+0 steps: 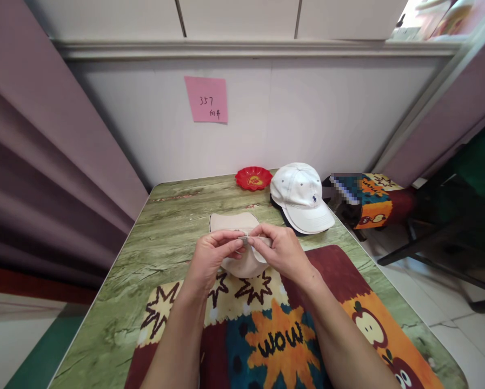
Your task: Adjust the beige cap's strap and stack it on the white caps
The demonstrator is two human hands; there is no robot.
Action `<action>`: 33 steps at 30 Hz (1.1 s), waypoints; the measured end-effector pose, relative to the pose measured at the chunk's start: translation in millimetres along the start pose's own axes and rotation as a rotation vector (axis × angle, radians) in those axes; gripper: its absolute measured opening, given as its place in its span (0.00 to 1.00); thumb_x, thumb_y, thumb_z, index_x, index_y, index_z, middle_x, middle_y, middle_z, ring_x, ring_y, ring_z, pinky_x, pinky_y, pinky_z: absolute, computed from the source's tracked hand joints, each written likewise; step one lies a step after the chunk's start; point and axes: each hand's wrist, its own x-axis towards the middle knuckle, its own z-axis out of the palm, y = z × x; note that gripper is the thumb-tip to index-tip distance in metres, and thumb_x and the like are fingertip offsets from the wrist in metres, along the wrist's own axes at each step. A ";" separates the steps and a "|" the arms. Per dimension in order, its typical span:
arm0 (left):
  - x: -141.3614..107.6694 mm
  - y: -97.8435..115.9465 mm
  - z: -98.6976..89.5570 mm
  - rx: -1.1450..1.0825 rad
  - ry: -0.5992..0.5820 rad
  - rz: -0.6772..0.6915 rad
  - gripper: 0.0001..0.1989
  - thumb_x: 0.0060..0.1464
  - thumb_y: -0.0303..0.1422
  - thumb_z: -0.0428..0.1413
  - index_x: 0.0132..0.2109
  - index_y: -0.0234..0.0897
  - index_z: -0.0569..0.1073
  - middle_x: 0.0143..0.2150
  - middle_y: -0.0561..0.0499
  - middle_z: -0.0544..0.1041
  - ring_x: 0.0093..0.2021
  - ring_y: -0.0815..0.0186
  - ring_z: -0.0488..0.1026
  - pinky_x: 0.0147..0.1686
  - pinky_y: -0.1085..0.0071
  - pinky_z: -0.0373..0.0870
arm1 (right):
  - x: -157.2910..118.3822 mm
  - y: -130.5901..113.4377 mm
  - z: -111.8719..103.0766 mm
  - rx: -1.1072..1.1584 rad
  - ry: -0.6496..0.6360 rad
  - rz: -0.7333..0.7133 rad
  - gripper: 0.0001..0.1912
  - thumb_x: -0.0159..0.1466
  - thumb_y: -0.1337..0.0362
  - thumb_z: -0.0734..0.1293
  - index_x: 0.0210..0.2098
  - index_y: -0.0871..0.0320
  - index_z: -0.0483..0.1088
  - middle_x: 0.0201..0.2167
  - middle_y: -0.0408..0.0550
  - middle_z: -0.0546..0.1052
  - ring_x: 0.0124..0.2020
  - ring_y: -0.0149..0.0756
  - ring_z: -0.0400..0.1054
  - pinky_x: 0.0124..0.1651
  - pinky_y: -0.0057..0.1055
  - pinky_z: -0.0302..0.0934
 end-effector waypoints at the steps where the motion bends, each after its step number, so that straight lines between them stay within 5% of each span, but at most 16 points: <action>1: 0.3 -0.1 -0.6 -0.002 0.004 0.003 0.13 0.37 0.33 0.71 0.34 0.35 0.84 0.28 0.47 0.82 0.26 0.67 0.76 0.28 0.73 0.73 | 0.2 -0.4 -0.7 0.026 0.004 0.007 0.06 0.64 0.60 0.67 0.35 0.54 0.75 0.26 0.41 0.77 0.25 0.31 0.67 0.31 0.27 0.54; 11: 0.6 1.9 0.4 0.023 0.020 0.029 0.14 0.36 0.33 0.72 0.34 0.35 0.84 0.31 0.48 0.82 0.28 0.68 0.75 0.32 0.74 0.72 | 1.7 1.0 -3.2 0.055 0.026 0.036 0.05 0.61 0.68 0.65 0.30 0.56 0.73 0.22 0.38 0.73 0.22 0.28 0.59 0.29 0.26 0.52; 22: 3.0 -0.6 -5.6 0.015 0.004 0.047 0.13 0.39 0.32 0.71 0.35 0.35 0.83 0.28 0.49 0.82 0.27 0.68 0.76 0.33 0.73 0.73 | 1.8 3.4 -4.6 0.128 -0.042 0.068 0.07 0.62 0.62 0.67 0.37 0.55 0.76 0.29 0.41 0.79 0.24 0.29 0.64 0.29 0.26 0.54; 33: 0.2 4.0 -5.4 0.039 -0.069 -0.003 0.14 0.38 0.33 0.72 0.34 0.34 0.81 0.28 0.49 0.81 0.28 0.67 0.76 0.32 0.74 0.72 | 2.2 9.4 -1.6 0.133 -0.089 0.054 0.07 0.63 0.63 0.66 0.33 0.57 0.77 0.25 0.42 0.77 0.26 0.31 0.66 0.30 0.26 0.55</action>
